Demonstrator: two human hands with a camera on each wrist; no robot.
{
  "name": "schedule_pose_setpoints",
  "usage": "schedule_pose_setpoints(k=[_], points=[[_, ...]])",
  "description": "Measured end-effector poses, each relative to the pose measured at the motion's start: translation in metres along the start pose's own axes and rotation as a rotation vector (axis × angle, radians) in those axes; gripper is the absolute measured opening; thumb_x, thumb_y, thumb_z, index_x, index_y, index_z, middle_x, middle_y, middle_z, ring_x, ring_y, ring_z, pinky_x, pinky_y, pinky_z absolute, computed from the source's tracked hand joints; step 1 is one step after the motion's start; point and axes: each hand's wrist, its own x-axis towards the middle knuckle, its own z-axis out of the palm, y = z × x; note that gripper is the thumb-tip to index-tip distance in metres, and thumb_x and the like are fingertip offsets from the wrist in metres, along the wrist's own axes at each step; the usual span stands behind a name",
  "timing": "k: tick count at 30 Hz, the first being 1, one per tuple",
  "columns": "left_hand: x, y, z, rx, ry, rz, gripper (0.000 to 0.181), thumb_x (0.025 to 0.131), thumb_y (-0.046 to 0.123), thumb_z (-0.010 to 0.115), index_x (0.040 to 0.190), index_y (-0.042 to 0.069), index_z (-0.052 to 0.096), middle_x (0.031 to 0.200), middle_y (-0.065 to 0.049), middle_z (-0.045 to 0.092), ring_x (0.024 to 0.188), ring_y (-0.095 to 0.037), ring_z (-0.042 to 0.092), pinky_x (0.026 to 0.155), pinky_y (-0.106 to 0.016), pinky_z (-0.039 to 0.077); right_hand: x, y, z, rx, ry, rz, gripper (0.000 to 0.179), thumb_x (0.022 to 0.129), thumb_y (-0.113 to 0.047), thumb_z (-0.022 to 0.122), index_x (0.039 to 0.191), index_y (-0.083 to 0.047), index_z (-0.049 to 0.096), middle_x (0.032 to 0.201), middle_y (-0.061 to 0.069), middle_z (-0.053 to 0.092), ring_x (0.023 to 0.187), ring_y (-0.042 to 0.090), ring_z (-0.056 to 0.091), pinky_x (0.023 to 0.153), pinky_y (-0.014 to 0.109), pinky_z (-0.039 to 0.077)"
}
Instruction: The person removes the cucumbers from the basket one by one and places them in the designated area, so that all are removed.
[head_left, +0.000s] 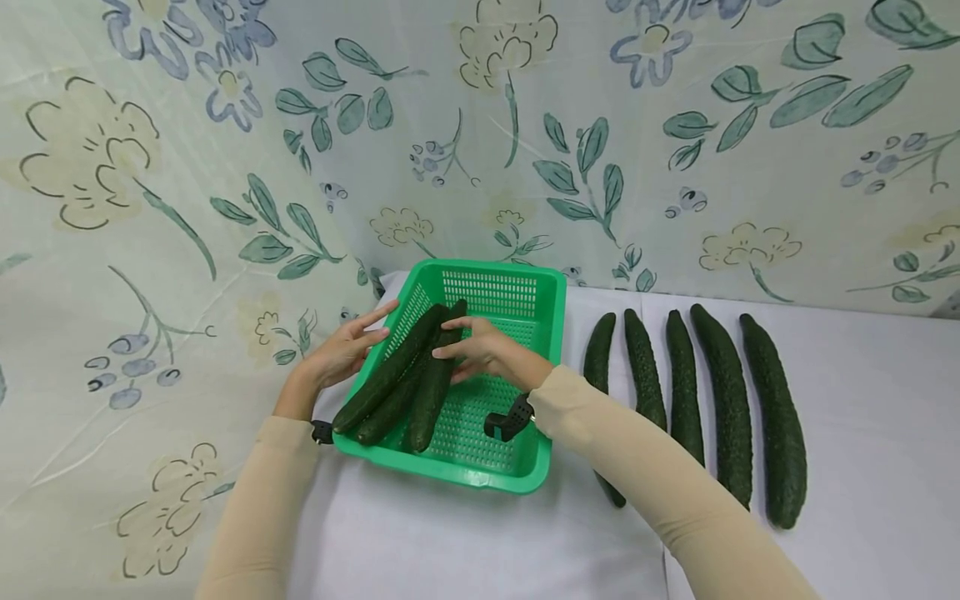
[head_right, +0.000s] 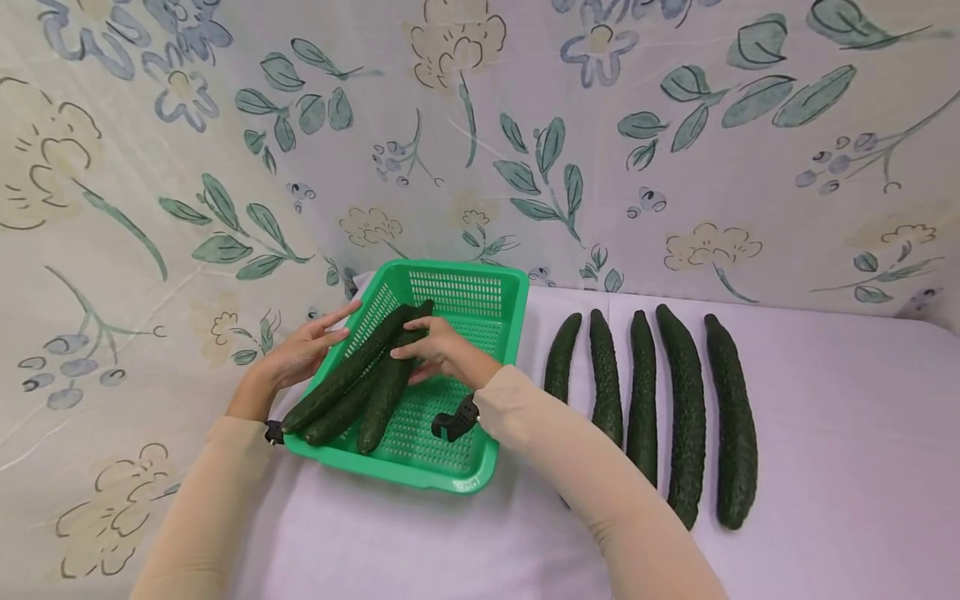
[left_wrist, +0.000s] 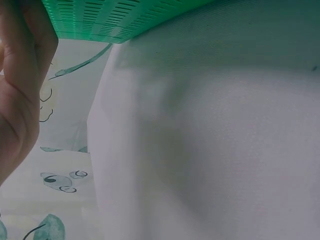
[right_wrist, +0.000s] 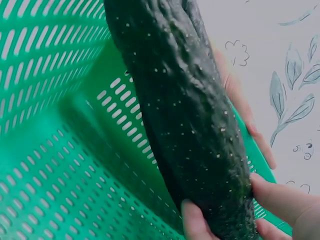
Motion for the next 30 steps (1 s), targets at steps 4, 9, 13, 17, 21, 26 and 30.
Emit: schedule_pose_setpoints(k=[4, 9, 13, 17, 21, 26, 30], points=[[0.000, 0.000, 0.000, 0.014, 0.005, -0.001, 0.058, 0.108, 0.022, 0.047, 0.161, 0.029, 0.024, 0.072, 0.001, 0.060, 0.040, -0.010, 0.038, 0.047, -0.024, 0.039, -0.003, -0.004, 0.001, 0.027, -0.002, -0.012, 0.065, 0.092, -0.001, 0.072, 0.150, -0.012, 0.045, 0.157, 0.022, 0.023, 0.084, 0.042, 0.070, 0.079, 0.049, 0.057], [-0.001, 0.001, -0.001, 0.075, 0.034, -0.006, 0.058, 0.108, 0.023, 0.049, 0.160, 0.029, 0.025, 0.054, 0.005, 0.040, 0.038, -0.008, 0.031, 0.042, -0.025, 0.032, -0.009, -0.009, 0.001, 0.056, -0.014, -0.031, 0.065, 0.093, -0.001, 0.070, 0.151, -0.012, 0.044, 0.158, 0.019, 0.021, 0.079, 0.038, 0.070, 0.082, 0.050, 0.056], [-0.001, 0.003, -0.001, 0.081, 0.043, -0.018, 0.058, 0.107, 0.023, 0.049, 0.160, 0.029, 0.026, 0.057, 0.004, 0.040, 0.040, -0.009, 0.031, 0.043, -0.027, 0.030, -0.015, -0.016, -0.002, 0.075, -0.023, -0.047, 0.065, 0.093, 0.000, 0.069, 0.152, -0.012, 0.043, 0.161, 0.016, 0.013, 0.075, 0.035, 0.069, 0.082, 0.050, 0.056], [-0.001, 0.004, -0.001, 0.082, 0.049, -0.016, 0.058, 0.107, 0.021, 0.049, 0.160, 0.027, 0.026, 0.060, 0.004, 0.038, 0.043, -0.009, 0.030, 0.044, -0.029, 0.028, -0.023, -0.024, -0.007, 0.091, -0.012, -0.065, 0.062, 0.093, -0.001, 0.069, 0.149, -0.015, 0.047, 0.162, 0.014, 0.015, 0.074, 0.033, 0.069, 0.079, 0.048, 0.057], [-0.002, 0.004, -0.002, 0.072, 0.050, -0.023, 0.058, 0.107, 0.019, 0.049, 0.160, 0.028, 0.026, 0.056, 0.005, 0.034, 0.043, -0.009, 0.029, 0.045, -0.028, 0.028, -0.032, -0.032, -0.014, 0.112, 0.002, -0.080, 0.060, 0.093, 0.000, 0.070, 0.147, -0.017, 0.050, 0.161, 0.012, 0.017, 0.079, 0.034, 0.070, 0.080, 0.048, 0.056], [-0.002, 0.004, -0.001, 0.082, 0.071, -0.036, 0.057, 0.107, 0.021, 0.051, 0.159, 0.031, 0.029, 0.054, 0.006, 0.032, 0.042, -0.008, 0.029, 0.045, -0.025, 0.030, -0.042, -0.036, -0.027, 0.115, 0.019, -0.106, 0.062, 0.092, 0.000, 0.070, 0.147, -0.018, 0.049, 0.158, 0.014, 0.025, 0.080, 0.035, 0.071, 0.081, 0.048, 0.056], [-0.001, 0.005, -0.001, 0.088, 0.081, -0.037, 0.057, 0.107, 0.020, 0.051, 0.159, 0.031, 0.030, 0.053, 0.005, 0.033, 0.042, -0.008, 0.029, 0.044, -0.025, 0.029, -0.050, -0.037, -0.038, 0.115, 0.034, -0.134, 0.063, 0.092, 0.000, 0.071, 0.148, -0.018, 0.049, 0.152, 0.017, 0.034, 0.078, 0.033, 0.071, 0.080, 0.048, 0.057]])
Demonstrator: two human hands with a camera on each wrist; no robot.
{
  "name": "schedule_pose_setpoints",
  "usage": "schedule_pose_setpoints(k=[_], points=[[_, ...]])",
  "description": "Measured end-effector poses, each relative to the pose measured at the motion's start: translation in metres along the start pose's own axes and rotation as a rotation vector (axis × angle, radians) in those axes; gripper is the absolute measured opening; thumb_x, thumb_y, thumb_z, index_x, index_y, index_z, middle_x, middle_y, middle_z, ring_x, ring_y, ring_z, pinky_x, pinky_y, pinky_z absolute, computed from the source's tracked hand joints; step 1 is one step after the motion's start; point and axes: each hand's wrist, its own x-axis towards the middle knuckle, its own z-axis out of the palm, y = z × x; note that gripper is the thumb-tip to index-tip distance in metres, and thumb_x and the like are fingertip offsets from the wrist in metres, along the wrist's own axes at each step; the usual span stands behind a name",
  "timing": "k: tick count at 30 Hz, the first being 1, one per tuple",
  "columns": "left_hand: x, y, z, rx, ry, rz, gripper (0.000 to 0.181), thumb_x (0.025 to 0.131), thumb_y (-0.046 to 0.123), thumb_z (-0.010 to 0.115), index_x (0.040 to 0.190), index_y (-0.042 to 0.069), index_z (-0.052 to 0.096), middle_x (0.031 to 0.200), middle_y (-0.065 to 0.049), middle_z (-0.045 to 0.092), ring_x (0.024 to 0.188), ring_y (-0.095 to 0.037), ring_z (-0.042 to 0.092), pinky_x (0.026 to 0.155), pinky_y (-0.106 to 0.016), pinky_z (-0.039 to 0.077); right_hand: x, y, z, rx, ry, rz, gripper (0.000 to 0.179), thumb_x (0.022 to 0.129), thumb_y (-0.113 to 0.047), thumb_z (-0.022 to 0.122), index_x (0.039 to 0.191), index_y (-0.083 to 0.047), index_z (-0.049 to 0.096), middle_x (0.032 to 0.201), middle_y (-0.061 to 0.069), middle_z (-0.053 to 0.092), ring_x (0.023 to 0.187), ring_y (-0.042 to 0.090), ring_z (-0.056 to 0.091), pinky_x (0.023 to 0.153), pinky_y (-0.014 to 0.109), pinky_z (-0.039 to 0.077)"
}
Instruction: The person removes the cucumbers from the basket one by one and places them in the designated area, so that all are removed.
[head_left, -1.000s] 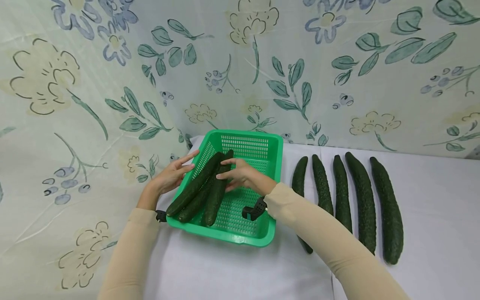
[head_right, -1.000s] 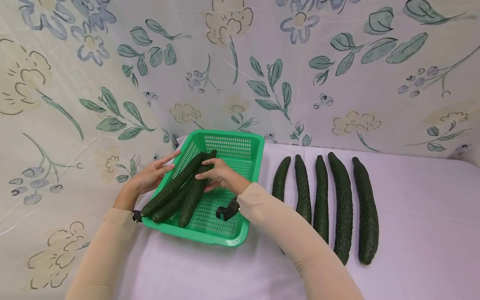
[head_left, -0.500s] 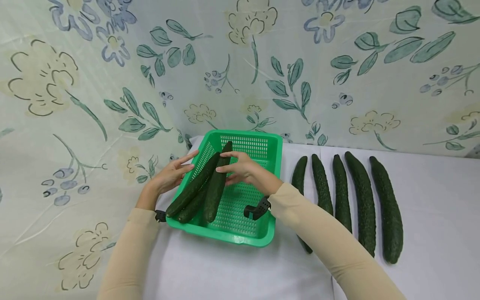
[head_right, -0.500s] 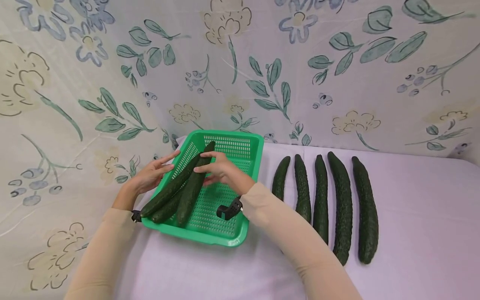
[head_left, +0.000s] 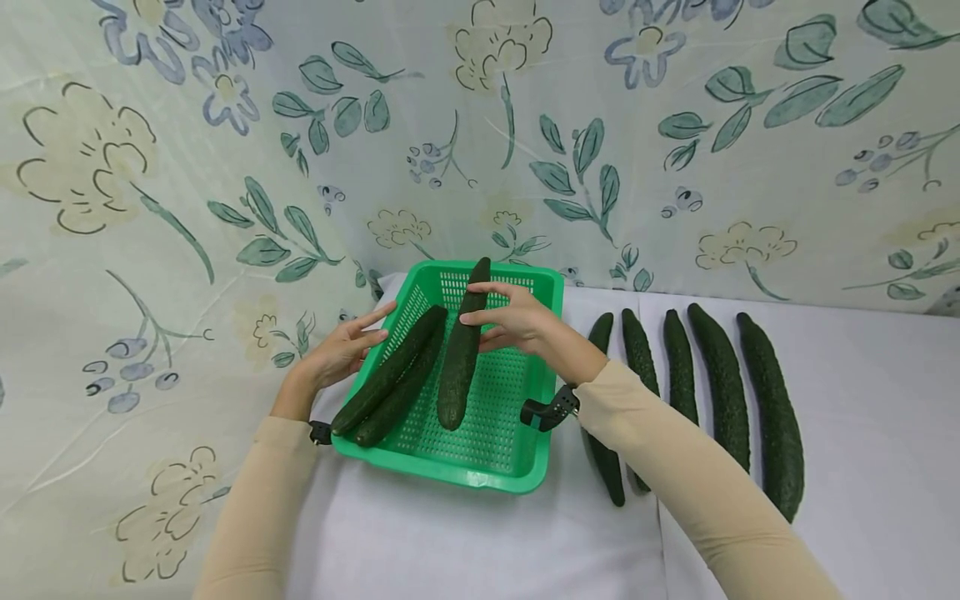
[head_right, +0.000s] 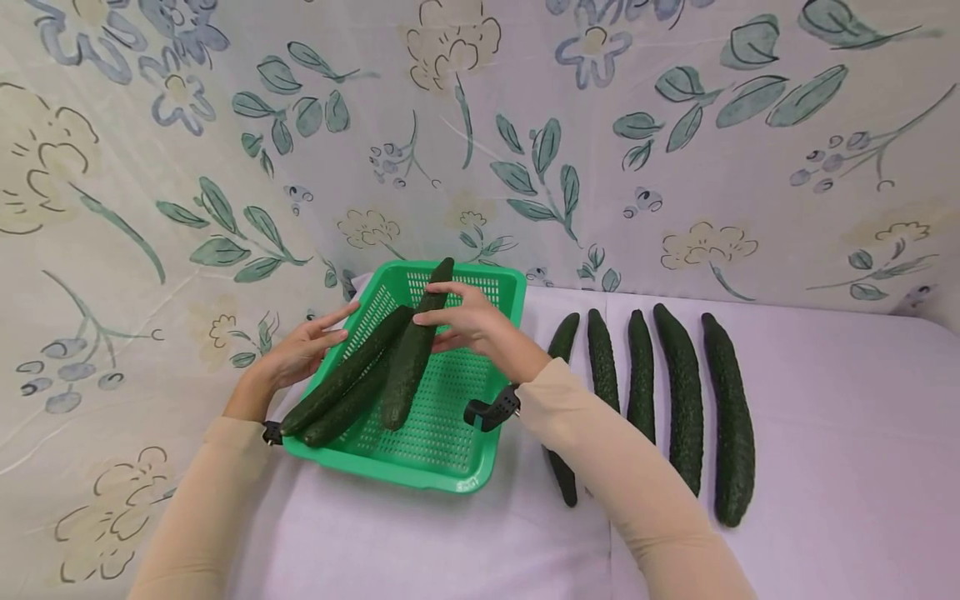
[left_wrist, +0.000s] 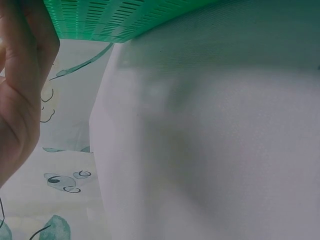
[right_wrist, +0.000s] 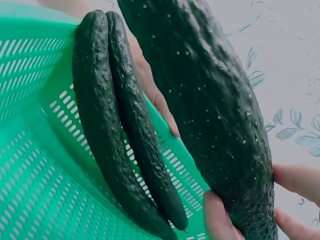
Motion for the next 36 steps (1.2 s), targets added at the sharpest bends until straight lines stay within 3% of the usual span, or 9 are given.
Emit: schedule_pose_setpoints(k=[4, 9, 10, 17, 20, 24, 28, 31, 36], points=[[0.000, 0.001, 0.001, -0.017, -0.007, -0.002, 0.057, 0.107, 0.020, 0.051, 0.158, 0.032, 0.031, 0.058, 0.005, 0.042, 0.042, -0.008, 0.033, 0.045, -0.024, 0.032, -0.009, -0.002, -0.010, 0.003, 0.011, -0.019, 0.063, 0.092, 0.000, 0.071, 0.149, -0.017, 0.048, 0.155, 0.015, 0.028, 0.077, 0.031, 0.071, 0.079, 0.046, 0.057], [-0.001, 0.001, 0.002, -0.059, -0.027, 0.003, 0.057, 0.107, 0.018, 0.050, 0.159, 0.029, 0.029, 0.084, 0.001, 0.064, 0.047, -0.010, 0.040, 0.048, -0.024, 0.037, -0.020, -0.004, -0.021, -0.008, 0.011, -0.042, 0.065, 0.093, 0.000, 0.070, 0.150, -0.017, 0.046, 0.157, 0.015, 0.025, 0.075, 0.030, 0.070, 0.077, 0.043, 0.057], [-0.001, 0.001, 0.002, -0.066, -0.032, 0.005, 0.058, 0.107, 0.017, 0.050, 0.160, 0.028, 0.028, 0.089, 0.000, 0.065, 0.048, -0.011, 0.041, 0.049, -0.026, 0.037, -0.023, -0.005, -0.023, -0.013, 0.011, -0.048, 0.065, 0.093, 0.000, 0.069, 0.151, -0.017, 0.045, 0.157, 0.016, 0.026, 0.074, 0.030, 0.069, 0.076, 0.042, 0.058], [-0.002, 0.001, 0.003, -0.036, -0.028, 0.012, 0.059, 0.107, 0.019, 0.051, 0.160, 0.027, 0.027, 0.063, 0.004, 0.048, 0.044, -0.008, 0.036, 0.046, -0.023, 0.035, -0.038, -0.003, -0.036, -0.033, -0.006, -0.088, 0.068, 0.093, 0.000, 0.069, 0.153, -0.014, 0.042, 0.161, 0.014, 0.016, 0.068, 0.026, 0.067, 0.072, 0.038, 0.058], [-0.002, 0.001, 0.004, -0.071, -0.030, 0.005, 0.058, 0.107, 0.018, 0.050, 0.160, 0.027, 0.027, 0.081, 0.001, 0.062, 0.048, -0.008, 0.045, 0.049, -0.022, 0.041, -0.043, -0.002, -0.041, -0.039, -0.003, -0.097, 0.068, 0.092, 0.000, 0.069, 0.153, -0.013, 0.041, 0.162, 0.011, 0.010, 0.068, 0.024, 0.067, 0.071, 0.037, 0.057], [-0.003, 0.001, 0.004, -0.100, -0.031, 0.001, 0.058, 0.107, 0.016, 0.049, 0.160, 0.027, 0.027, 0.101, -0.002, 0.067, 0.053, -0.009, 0.051, 0.050, -0.022, 0.045, -0.052, -0.001, -0.049, -0.056, 0.008, -0.103, 0.067, 0.092, -0.001, 0.069, 0.153, -0.015, 0.042, 0.160, 0.013, 0.017, 0.068, 0.023, 0.066, 0.070, 0.036, 0.057], [-0.003, 0.000, 0.003, -0.094, -0.041, 0.016, 0.059, 0.107, 0.016, 0.049, 0.161, 0.025, 0.025, 0.096, -0.001, 0.067, 0.050, -0.009, 0.048, 0.049, -0.022, 0.043, -0.059, 0.002, -0.060, -0.081, 0.029, -0.101, 0.068, 0.092, -0.002, 0.070, 0.152, -0.017, 0.043, 0.145, 0.021, 0.043, 0.067, 0.022, 0.065, 0.071, 0.037, 0.057], [-0.002, -0.001, 0.002, -0.088, -0.048, 0.018, 0.059, 0.107, 0.017, 0.049, 0.161, 0.025, 0.024, 0.091, 0.000, 0.066, 0.049, -0.009, 0.046, 0.049, -0.022, 0.042, -0.064, 0.004, -0.070, -0.092, 0.045, -0.100, 0.068, 0.092, -0.003, 0.071, 0.152, -0.017, 0.043, 0.120, 0.018, 0.062, 0.064, 0.020, 0.064, 0.072, 0.038, 0.057], [-0.001, 0.000, 0.002, -0.073, -0.031, 0.000, 0.058, 0.107, 0.019, 0.050, 0.159, 0.029, 0.029, 0.084, 0.001, 0.063, 0.047, -0.009, 0.042, 0.048, -0.022, 0.041, -0.074, 0.007, -0.087, -0.104, 0.064, -0.100, 0.070, 0.092, -0.003, 0.071, 0.153, -0.015, 0.041, 0.111, 0.009, 0.064, 0.062, 0.016, 0.062, 0.070, 0.035, 0.057]])
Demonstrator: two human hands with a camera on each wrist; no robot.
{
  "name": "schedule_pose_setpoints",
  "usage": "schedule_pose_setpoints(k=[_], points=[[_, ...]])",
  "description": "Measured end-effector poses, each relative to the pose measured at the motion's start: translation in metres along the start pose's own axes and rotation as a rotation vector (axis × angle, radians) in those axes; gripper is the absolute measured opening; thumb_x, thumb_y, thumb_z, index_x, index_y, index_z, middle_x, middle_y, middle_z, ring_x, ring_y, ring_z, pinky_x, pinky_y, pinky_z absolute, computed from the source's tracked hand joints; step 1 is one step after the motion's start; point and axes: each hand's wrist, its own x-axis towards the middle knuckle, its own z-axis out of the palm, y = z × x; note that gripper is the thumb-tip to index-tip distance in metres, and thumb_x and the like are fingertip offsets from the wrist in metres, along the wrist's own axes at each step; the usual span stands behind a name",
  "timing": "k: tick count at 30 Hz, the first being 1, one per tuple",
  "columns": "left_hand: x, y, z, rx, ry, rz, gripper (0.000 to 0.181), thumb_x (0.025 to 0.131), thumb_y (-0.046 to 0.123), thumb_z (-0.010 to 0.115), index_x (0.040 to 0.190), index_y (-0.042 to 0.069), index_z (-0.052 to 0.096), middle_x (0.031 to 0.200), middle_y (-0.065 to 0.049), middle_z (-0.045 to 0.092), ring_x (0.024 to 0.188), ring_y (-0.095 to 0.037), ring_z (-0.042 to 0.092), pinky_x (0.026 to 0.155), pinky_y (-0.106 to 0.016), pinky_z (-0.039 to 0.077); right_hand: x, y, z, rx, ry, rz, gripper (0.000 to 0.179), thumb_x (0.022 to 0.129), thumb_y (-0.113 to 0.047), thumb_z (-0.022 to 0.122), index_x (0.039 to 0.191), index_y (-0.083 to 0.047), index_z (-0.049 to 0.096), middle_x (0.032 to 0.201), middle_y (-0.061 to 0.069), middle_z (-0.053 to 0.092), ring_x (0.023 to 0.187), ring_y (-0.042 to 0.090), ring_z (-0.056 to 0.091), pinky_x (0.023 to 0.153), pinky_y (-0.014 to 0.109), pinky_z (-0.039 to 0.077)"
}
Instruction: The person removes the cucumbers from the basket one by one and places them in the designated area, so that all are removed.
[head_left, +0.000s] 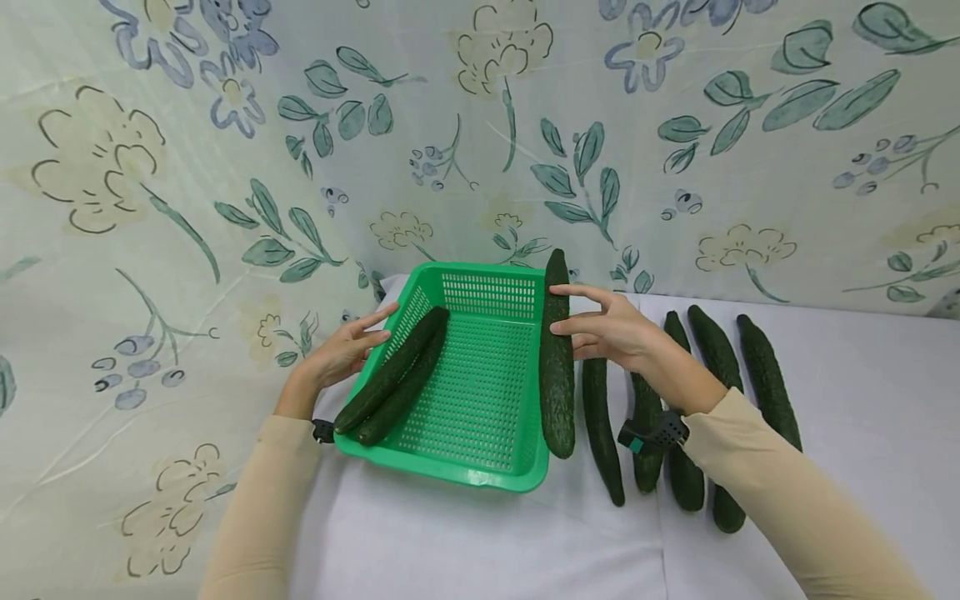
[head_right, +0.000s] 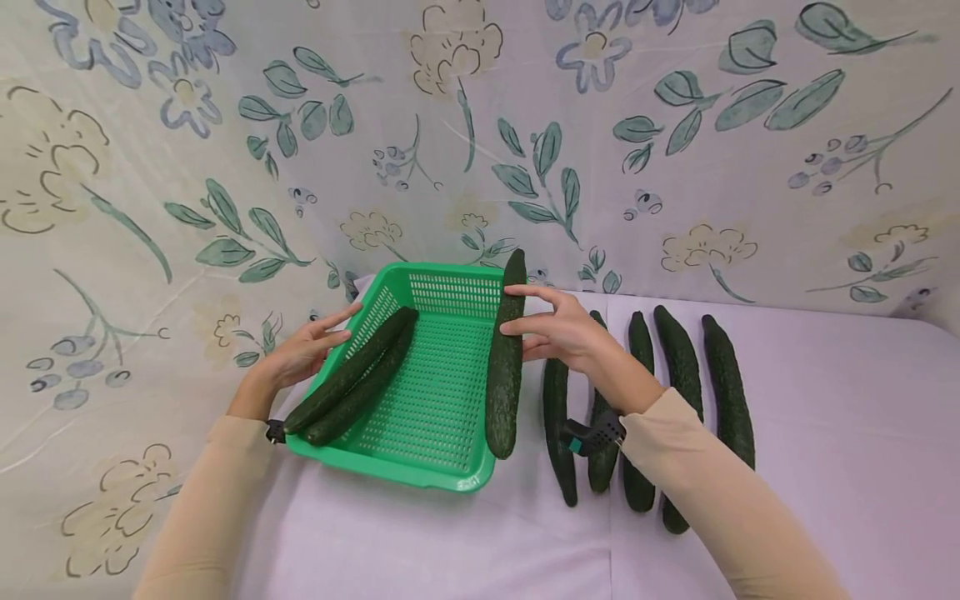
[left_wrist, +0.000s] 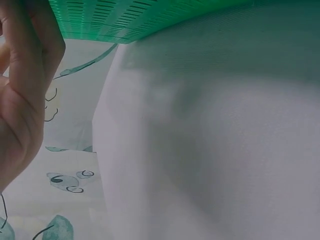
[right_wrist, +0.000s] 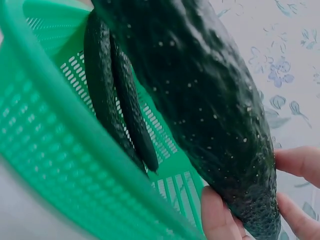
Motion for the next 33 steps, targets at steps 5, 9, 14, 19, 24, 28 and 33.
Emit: schedule_pose_setpoints(k=[5, 9, 14, 19, 24, 28, 33], points=[[0.000, 0.000, 0.001, -0.006, 0.014, -0.015, 0.057, 0.107, 0.020, 0.051, 0.159, 0.031, 0.031, 0.092, 0.000, 0.066, 0.049, -0.009, 0.045, 0.049, -0.022, 0.042, -0.010, 0.002, -0.018, -0.024, 0.024, 0.001, 0.072, 0.091, -0.004, 0.073, 0.154, -0.015, 0.039, 0.101, 0.004, 0.062, 0.059, 0.015, 0.054, 0.071, 0.034, 0.055], [-0.001, 0.000, 0.002, 0.005, 0.002, -0.010, 0.058, 0.107, 0.020, 0.050, 0.160, 0.030, 0.028, 0.093, 0.000, 0.066, 0.050, -0.009, 0.047, 0.049, -0.022, 0.042, -0.020, 0.005, -0.034, -0.040, 0.045, -0.002, 0.073, 0.091, -0.005, 0.073, 0.154, -0.015, 0.039, 0.077, -0.002, 0.060, 0.055, 0.013, 0.047, 0.071, 0.035, 0.054], [0.001, -0.001, 0.001, 0.033, 0.001, 0.009, 0.056, 0.108, 0.021, 0.049, 0.159, 0.029, 0.029, 0.093, 0.001, 0.065, 0.048, -0.009, 0.042, 0.048, -0.021, 0.040, -0.030, 0.011, -0.057, -0.074, 0.065, -0.013, 0.070, 0.094, -0.007, 0.070, 0.155, -0.017, 0.037, 0.107, 0.004, 0.054, 0.059, 0.012, 0.049, 0.067, 0.033, 0.052], [0.002, -0.001, 0.001, 0.045, 0.010, 0.005, 0.055, 0.107, 0.023, 0.050, 0.158, 0.031, 0.031, 0.091, 0.001, 0.064, 0.046, -0.009, 0.039, 0.047, -0.021, 0.039, -0.041, 0.018, -0.078, -0.042, 0.086, -0.003, 0.069, 0.093, -0.005, 0.071, 0.153, -0.020, 0.039, 0.091, 0.000, 0.047, 0.060, 0.012, 0.047, 0.063, 0.032, 0.049], [0.001, 0.000, 0.001, 0.038, 0.025, -0.009, 0.055, 0.107, 0.024, 0.049, 0.158, 0.032, 0.031, 0.104, 0.000, 0.066, 0.049, -0.008, 0.047, 0.050, -0.021, 0.043, -0.052, 0.025, -0.097, -0.006, 0.088, -0.022, 0.061, 0.096, -0.003, 0.067, 0.148, -0.024, 0.045, 0.081, -0.003, 0.055, 0.061, 0.014, 0.049, 0.061, 0.032, 0.047], [-0.001, 0.001, 0.003, 0.040, 0.035, -0.016, 0.054, 0.107, 0.025, 0.050, 0.158, 0.033, 0.032, 0.108, -0.001, 0.066, 0.050, -0.008, 0.049, 0.051, -0.021, 0.045, -0.058, 0.030, -0.110, -0.010, 0.115, -0.039, 0.058, 0.096, -0.003, 0.067, 0.144, -0.029, 0.049, 0.063, -0.007, 0.045, 0.060, 0.015, 0.047, 0.060, 0.033, 0.044], [-0.002, 0.002, 0.003, 0.038, 0.030, -0.001, 0.055, 0.108, 0.024, 0.048, 0.159, 0.030, 0.030, 0.112, -0.001, 0.066, 0.046, -0.008, 0.045, 0.050, -0.021, 0.043, -0.067, 0.037, -0.128, 0.007, 0.138, -0.081, 0.056, 0.096, 0.001, 0.064, 0.140, -0.031, 0.052, 0.066, -0.004, 0.058, 0.060, 0.015, 0.047, 0.059, 0.033, 0.043]])
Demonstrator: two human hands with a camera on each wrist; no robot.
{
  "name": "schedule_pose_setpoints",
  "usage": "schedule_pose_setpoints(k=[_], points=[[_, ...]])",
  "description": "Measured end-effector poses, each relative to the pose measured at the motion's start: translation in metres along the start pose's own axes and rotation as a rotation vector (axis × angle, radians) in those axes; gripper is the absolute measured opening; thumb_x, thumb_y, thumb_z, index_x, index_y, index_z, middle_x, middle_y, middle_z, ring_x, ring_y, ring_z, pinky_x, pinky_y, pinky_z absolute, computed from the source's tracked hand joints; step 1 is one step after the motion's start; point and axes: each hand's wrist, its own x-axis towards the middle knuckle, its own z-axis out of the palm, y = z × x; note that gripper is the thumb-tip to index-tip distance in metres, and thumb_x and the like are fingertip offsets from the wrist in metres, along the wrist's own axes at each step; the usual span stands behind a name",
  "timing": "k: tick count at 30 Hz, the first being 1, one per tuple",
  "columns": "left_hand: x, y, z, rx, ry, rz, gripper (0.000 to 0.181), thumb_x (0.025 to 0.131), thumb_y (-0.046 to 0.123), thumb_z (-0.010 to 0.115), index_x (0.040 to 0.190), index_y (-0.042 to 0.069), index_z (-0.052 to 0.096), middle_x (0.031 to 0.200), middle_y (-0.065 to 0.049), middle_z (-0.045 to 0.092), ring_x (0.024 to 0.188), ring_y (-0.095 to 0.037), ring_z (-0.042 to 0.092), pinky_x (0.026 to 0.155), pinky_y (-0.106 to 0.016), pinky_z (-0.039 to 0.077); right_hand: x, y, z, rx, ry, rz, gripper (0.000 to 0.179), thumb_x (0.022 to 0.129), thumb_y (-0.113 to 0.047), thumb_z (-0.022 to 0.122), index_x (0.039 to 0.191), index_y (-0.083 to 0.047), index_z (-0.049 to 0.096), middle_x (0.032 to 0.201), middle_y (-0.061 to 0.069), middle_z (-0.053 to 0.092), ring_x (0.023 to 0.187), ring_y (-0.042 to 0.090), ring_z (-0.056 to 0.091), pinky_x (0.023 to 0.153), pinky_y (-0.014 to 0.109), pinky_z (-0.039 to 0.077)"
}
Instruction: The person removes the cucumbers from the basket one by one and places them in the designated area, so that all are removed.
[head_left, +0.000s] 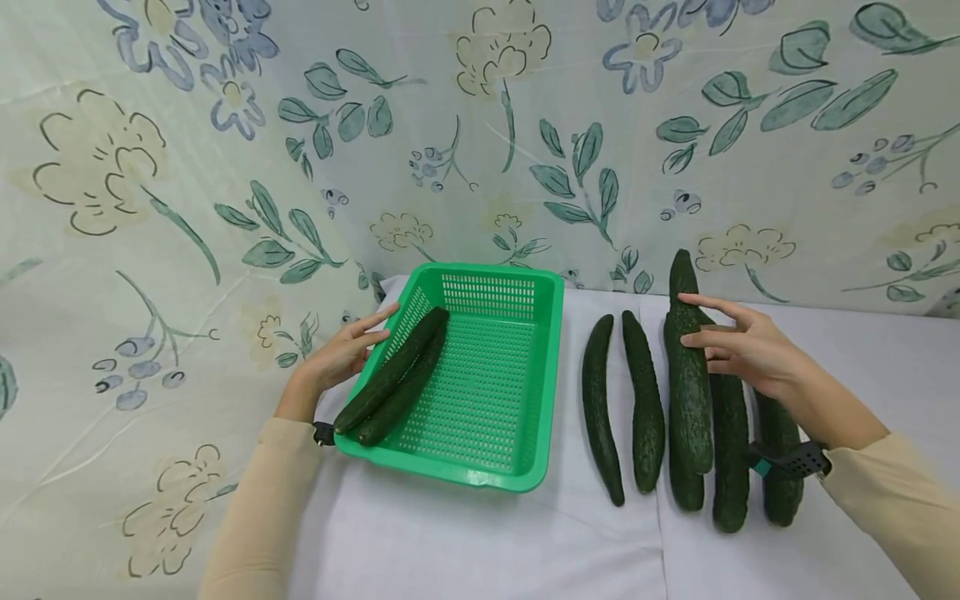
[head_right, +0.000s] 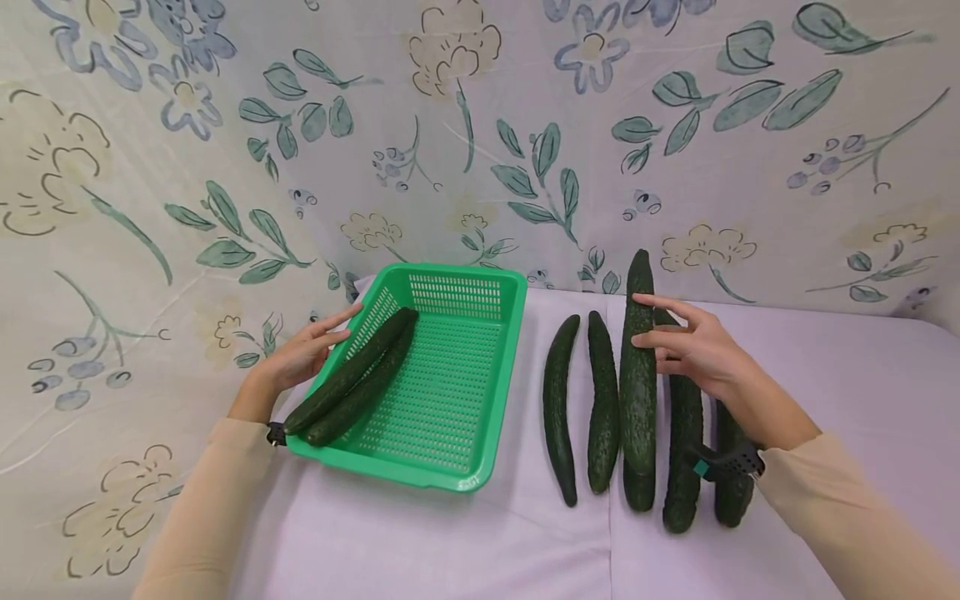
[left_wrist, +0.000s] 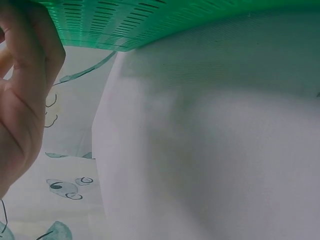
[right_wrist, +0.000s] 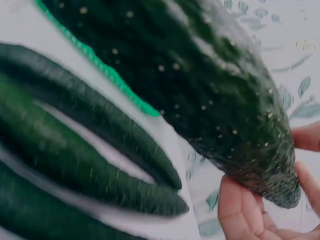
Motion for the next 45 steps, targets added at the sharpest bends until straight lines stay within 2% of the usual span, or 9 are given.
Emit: schedule_pose_setpoints(k=[4, 9, 14, 18, 22, 31, 35, 39, 45], points=[[0.001, -0.001, -0.001, -0.010, -0.018, 0.011, 0.055, 0.108, 0.022, 0.048, 0.159, 0.029, 0.029, 0.105, 0.001, 0.068, 0.044, -0.008, 0.041, 0.048, -0.022, 0.041, -0.006, 0.006, -0.018, 0.006, 0.012, -0.048, 0.056, 0.096, 0.003, 0.062, 0.140, -0.031, 0.055, 0.066, -0.006, 0.049, 0.056, 0.017, 0.037, 0.054, 0.033, 0.034], [0.004, -0.003, -0.002, -0.014, -0.060, 0.020, 0.056, 0.108, 0.019, 0.047, 0.160, 0.029, 0.027, 0.078, 0.002, 0.062, 0.044, -0.008, 0.039, 0.048, -0.022, 0.040, -0.013, 0.017, -0.045, 0.038, -0.014, -0.121, 0.060, 0.098, 0.009, 0.056, 0.145, -0.027, 0.053, 0.087, -0.007, 0.057, 0.060, 0.017, 0.033, 0.060, 0.037, 0.023], [0.004, -0.002, -0.003, 0.010, -0.067, 0.013, 0.056, 0.109, 0.019, 0.046, 0.160, 0.031, 0.027, 0.061, 0.003, 0.047, 0.043, -0.008, 0.035, 0.048, -0.025, 0.035, -0.022, 0.025, -0.075, 0.013, -0.037, -0.178, 0.061, 0.099, 0.011, 0.050, 0.151, -0.022, 0.047, 0.119, -0.010, 0.061, 0.084, 0.006, 0.054, 0.058, 0.028, 0.035], [0.003, 0.000, -0.002, 0.001, -0.057, 0.001, 0.056, 0.108, 0.019, 0.046, 0.159, 0.032, 0.027, 0.065, 0.002, 0.050, 0.045, -0.010, 0.035, 0.048, -0.024, 0.037, -0.030, 0.027, -0.094, -0.026, -0.030, -0.199, 0.062, 0.100, 0.012, 0.048, 0.151, -0.023, 0.046, 0.116, -0.007, 0.066, 0.100, 0.006, 0.063, 0.070, 0.024, 0.050], [0.003, 0.000, -0.002, -0.010, -0.056, -0.002, 0.056, 0.109, 0.019, 0.046, 0.160, 0.031, 0.026, 0.069, 0.002, 0.056, 0.045, -0.012, 0.036, 0.049, -0.023, 0.040, -0.039, 0.028, -0.110, -0.117, 0.007, -0.194, 0.065, 0.100, 0.013, 0.048, 0.152, -0.026, 0.045, 0.098, 0.000, 0.071, 0.095, 0.006, 0.064, 0.067, 0.021, 0.047], [0.002, -0.002, -0.002, -0.005, -0.044, -0.007, 0.057, 0.108, 0.020, 0.048, 0.160, 0.031, 0.027, 0.066, 0.003, 0.052, 0.043, -0.012, 0.035, 0.047, -0.022, 0.038, -0.055, 0.042, -0.136, -0.523, 0.134, -0.113, 0.071, 0.102, 0.002, 0.053, 0.159, -0.032, 0.028, 0.120, -0.032, 0.042, 0.093, -0.005, 0.059, 0.065, 0.019, 0.045], [0.002, -0.003, -0.004, 0.014, -0.036, -0.001, 0.057, 0.108, 0.021, 0.048, 0.159, 0.032, 0.027, 0.058, 0.004, 0.044, 0.041, -0.009, 0.034, 0.045, -0.024, 0.034, -0.060, 0.047, -0.142, -0.495, 0.135, -0.072, 0.070, 0.104, -0.001, 0.051, 0.159, -0.036, 0.025, 0.115, -0.034, 0.045, 0.090, -0.003, 0.061, 0.086, 0.049, 0.048], [0.002, -0.003, -0.005, 0.018, -0.042, 0.011, 0.057, 0.108, 0.020, 0.048, 0.160, 0.031, 0.027, 0.056, 0.004, 0.042, 0.040, -0.009, 0.033, 0.044, -0.025, 0.032, -0.064, 0.053, -0.146, -0.463, 0.129, -0.034, 0.069, 0.107, -0.007, 0.048, 0.160, -0.039, 0.017, 0.116, -0.029, 0.039, 0.091, -0.007, 0.057, 0.087, 0.083, 0.016], [0.002, -0.003, -0.004, -0.005, -0.058, 0.010, 0.057, 0.108, 0.020, 0.048, 0.160, 0.031, 0.026, 0.058, 0.004, 0.047, 0.040, -0.008, 0.035, 0.045, -0.024, 0.035, -0.064, 0.063, -0.155, -0.529, 0.146, 0.010, 0.072, 0.106, -0.015, 0.051, 0.161, -0.038, 0.010, 0.142, -0.002, 0.033, 0.102, 0.000, 0.047, 0.091, 0.083, 0.017]])
